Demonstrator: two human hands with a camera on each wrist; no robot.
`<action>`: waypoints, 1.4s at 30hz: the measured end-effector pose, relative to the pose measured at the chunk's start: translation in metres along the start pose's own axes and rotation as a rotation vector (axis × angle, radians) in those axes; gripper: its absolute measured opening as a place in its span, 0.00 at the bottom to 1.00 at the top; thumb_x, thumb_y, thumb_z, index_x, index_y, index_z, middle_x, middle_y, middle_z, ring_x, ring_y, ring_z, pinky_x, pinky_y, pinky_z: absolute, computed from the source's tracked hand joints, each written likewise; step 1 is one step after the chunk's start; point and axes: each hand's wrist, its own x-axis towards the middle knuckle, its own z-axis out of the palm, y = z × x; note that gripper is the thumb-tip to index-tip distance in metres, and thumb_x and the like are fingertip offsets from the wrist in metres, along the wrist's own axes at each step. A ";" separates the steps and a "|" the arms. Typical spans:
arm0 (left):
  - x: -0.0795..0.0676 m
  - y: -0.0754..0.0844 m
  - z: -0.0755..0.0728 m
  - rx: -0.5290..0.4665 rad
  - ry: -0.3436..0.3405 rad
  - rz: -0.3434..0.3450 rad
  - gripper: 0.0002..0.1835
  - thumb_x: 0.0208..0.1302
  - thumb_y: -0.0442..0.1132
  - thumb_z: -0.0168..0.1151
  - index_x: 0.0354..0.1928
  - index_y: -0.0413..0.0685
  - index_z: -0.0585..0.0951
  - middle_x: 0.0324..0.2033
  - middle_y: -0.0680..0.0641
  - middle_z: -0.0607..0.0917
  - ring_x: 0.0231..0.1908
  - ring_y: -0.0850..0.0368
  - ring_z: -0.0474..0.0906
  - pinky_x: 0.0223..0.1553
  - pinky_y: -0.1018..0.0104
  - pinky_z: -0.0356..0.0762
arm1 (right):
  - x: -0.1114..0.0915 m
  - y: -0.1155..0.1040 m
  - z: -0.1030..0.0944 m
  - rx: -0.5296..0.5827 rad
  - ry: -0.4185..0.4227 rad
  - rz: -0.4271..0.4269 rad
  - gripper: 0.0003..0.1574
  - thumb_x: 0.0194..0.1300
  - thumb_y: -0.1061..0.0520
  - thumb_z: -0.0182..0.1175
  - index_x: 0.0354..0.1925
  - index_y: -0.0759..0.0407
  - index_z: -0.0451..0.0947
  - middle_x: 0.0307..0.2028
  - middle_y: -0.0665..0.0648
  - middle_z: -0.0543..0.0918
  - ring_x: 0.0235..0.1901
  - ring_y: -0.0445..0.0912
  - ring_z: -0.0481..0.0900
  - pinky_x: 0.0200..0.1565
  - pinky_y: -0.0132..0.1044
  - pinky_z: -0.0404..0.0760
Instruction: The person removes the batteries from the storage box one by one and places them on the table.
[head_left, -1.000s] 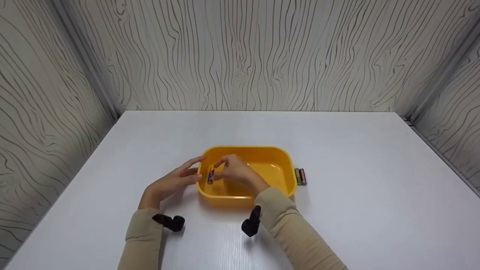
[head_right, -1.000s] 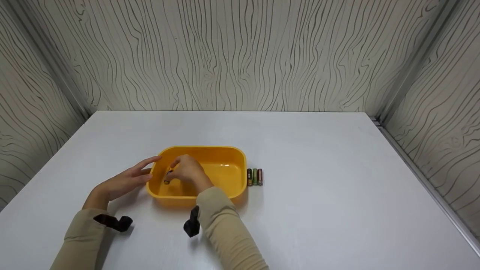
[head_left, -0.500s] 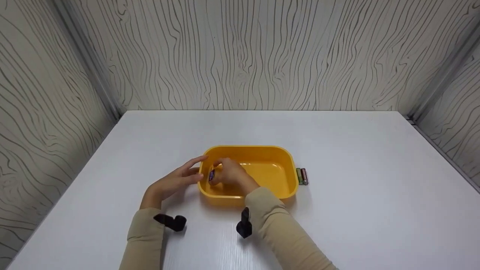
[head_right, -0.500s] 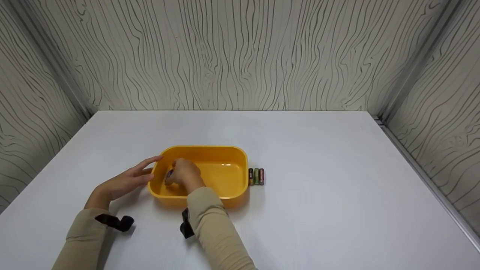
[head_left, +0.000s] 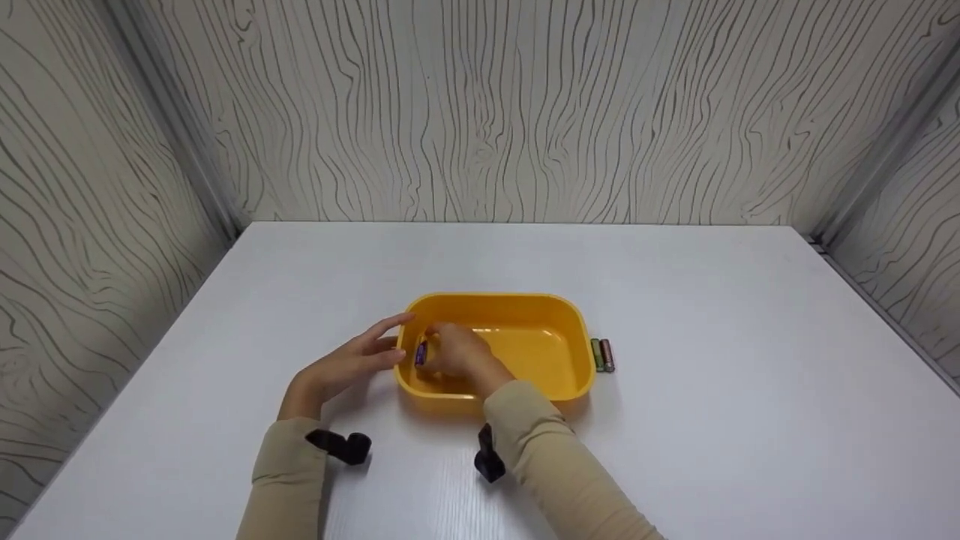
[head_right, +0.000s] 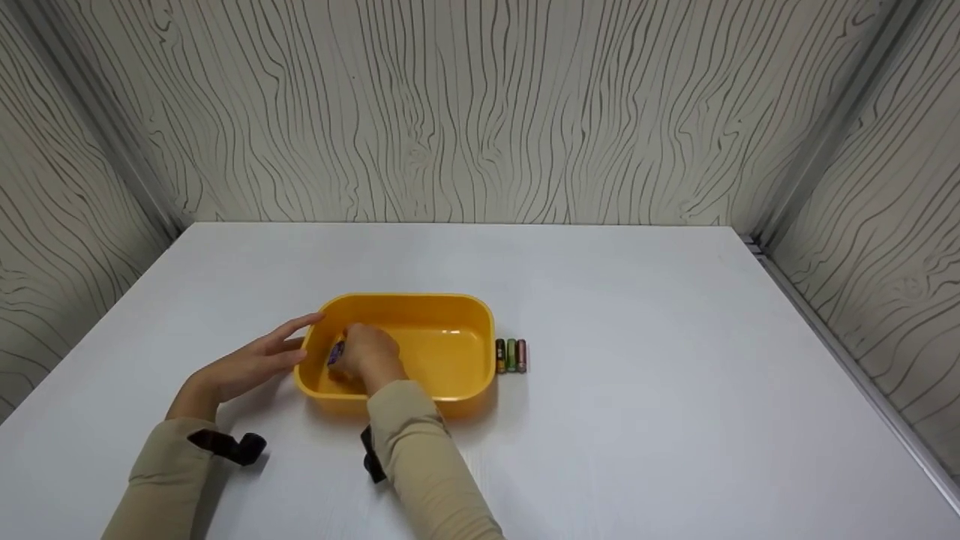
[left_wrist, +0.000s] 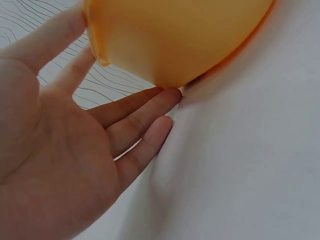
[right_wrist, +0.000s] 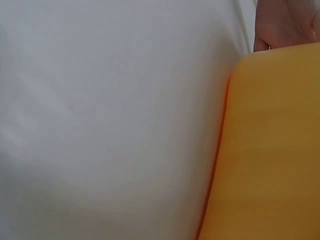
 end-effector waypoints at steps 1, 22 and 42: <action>0.000 0.000 0.000 -0.002 -0.002 0.002 0.34 0.66 0.57 0.57 0.71 0.77 0.57 0.76 0.44 0.56 0.76 0.38 0.49 0.70 0.26 0.38 | 0.000 0.000 0.000 -0.016 0.003 -0.001 0.32 0.56 0.55 0.70 0.59 0.55 0.74 0.51 0.57 0.82 0.43 0.49 0.76 0.54 0.40 0.80; 0.001 0.000 0.000 0.021 0.005 -0.017 0.35 0.65 0.59 0.56 0.72 0.76 0.56 0.75 0.42 0.58 0.75 0.37 0.50 0.70 0.26 0.40 | -0.015 -0.004 -0.014 0.047 0.001 -0.048 0.30 0.54 0.53 0.72 0.55 0.55 0.76 0.52 0.56 0.82 0.48 0.49 0.77 0.63 0.45 0.76; 0.001 0.000 0.000 -0.007 -0.012 -0.005 0.36 0.66 0.57 0.56 0.73 0.76 0.54 0.75 0.41 0.56 0.76 0.36 0.49 0.70 0.27 0.37 | -0.048 0.014 -0.041 0.246 0.058 -0.144 0.33 0.51 0.50 0.74 0.55 0.57 0.76 0.22 0.49 0.70 0.22 0.41 0.65 0.22 0.28 0.63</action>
